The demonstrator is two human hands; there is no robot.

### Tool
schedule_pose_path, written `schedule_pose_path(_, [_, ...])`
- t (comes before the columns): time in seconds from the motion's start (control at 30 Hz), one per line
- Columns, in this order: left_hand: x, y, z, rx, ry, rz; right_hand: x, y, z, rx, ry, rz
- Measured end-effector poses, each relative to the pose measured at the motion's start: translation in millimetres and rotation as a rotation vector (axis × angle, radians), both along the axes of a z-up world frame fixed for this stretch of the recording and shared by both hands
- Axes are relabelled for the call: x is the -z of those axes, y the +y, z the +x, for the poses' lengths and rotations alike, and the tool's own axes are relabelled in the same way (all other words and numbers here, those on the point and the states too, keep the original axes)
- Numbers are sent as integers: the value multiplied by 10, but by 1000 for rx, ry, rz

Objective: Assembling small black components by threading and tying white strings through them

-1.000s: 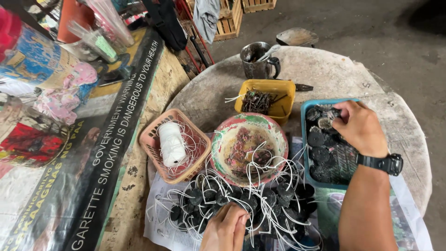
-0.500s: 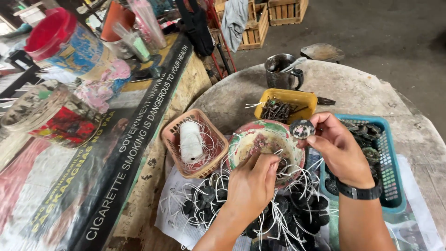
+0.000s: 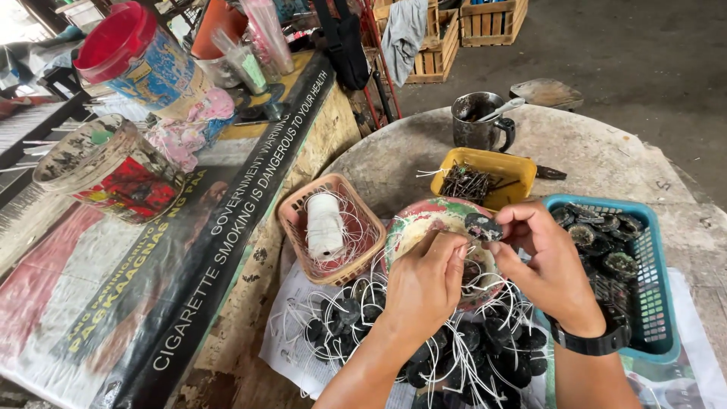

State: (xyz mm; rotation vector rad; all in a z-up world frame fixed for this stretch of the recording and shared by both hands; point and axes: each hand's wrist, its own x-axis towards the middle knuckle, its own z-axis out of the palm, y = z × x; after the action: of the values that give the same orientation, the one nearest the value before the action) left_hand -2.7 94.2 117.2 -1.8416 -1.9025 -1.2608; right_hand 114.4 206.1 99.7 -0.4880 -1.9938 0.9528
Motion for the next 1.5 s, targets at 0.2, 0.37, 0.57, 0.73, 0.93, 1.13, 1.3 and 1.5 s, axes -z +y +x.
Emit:
schedule_pose_path(0.2, [48,13,-36,-35,-97,-71,-62,-64,-39,26,-29,500])
schedule_pose_path(0.37, [127,-20,-121,-27,-171,-105,-36,-52,-76,-102,-41,486])
schedule_pose_path(0.57, [332,-251,-259,133,-292,-34,-63,65,47,28,-154,370])
schedule_pose_path(0.73, [533,-495,-351,264,-412,132,-20,164,-32,3,-150,434])
schedule_pose_path(0.93, [580,-765,-388,165,-546,101,230,240,-260,-92,-952,330])
schedule_pose_path(1.13, [668,-856,-432,59,-689,109,497,281,-573,-238,-1299,263])
schedule_pose_path(1.3, [685,-852,-438,105,-681,147,322,321,-459,-113,-1170,142])
schedule_pose_path(1.5, [717,-787,-410,159,-633,105,315,334,-497,14,-1095,178])
